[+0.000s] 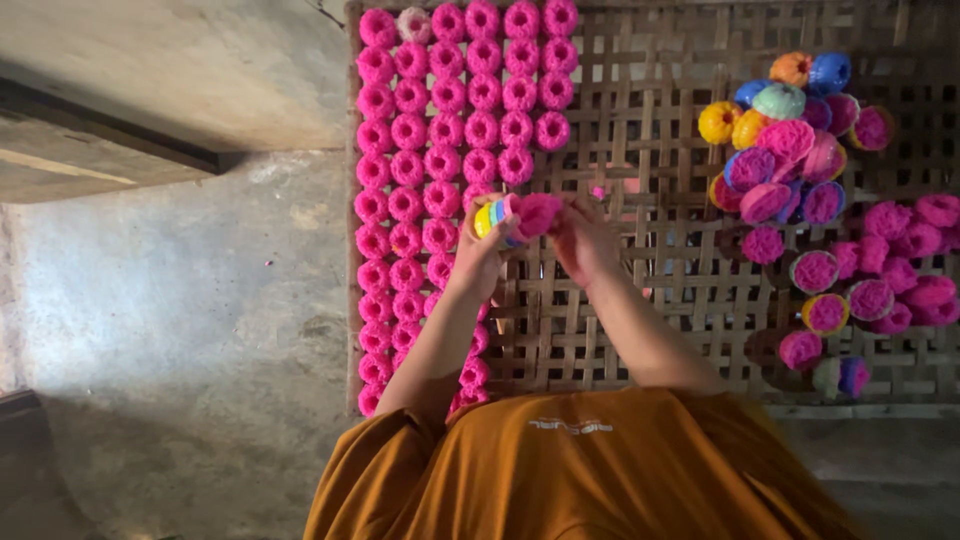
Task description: The person repeatedly picks up pink ring-shaped items and colorful plastic molds from a woven tray, places the rings into the molds, and sets the assembled units aside. The person also moves loose rings and molds around the tray to continue the assembly process.
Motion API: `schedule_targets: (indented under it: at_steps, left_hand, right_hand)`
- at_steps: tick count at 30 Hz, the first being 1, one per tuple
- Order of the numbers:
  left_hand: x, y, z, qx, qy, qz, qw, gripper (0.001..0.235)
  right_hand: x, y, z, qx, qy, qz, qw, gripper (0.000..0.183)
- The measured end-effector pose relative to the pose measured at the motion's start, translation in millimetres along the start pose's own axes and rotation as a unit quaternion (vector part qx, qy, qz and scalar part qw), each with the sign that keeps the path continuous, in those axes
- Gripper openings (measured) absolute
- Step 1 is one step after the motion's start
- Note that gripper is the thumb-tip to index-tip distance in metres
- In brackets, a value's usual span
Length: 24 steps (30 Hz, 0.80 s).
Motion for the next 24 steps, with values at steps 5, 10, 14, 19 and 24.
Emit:
schedule_targets:
  at_steps: [5,10,14,19,24]
  left_hand:
    - [0,-1,8,0.003,0.025,0.069,0.997,0.046]
    - [6,-12,9,0.070,0.062,0.103,0.990,0.049]
    - [7,-14,8,0.079,0.041,0.104,0.991,0.047]
    - [-3,-22,0,0.107,0.007,0.092,0.990,0.048]
    - [-8,-34,-6,0.068,-0.034,0.004,0.997,0.058]
  right_hand:
    - [-4,-21,16,-0.068,0.006,-0.195,0.979,0.026]
    - [-40,-23,60,0.020,-0.125,-0.500,0.857,0.043]
    - [-34,-22,87,0.091,-0.141,-0.635,0.754,0.033]
    - [-26,-24,93,0.000,-0.355,-0.699,0.621,0.033]
    - [-141,-58,114,0.048,-0.356,-0.742,0.566,0.050]
Point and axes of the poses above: each hand's wrist, its own z-axis towards the middle knuckle, its own y-axis out of the palm, x = y × z, the point moved 3 cm from there along z, towards the middle knuckle, and after that the axes turned 11 degrees about z, right-handed, at the moved point
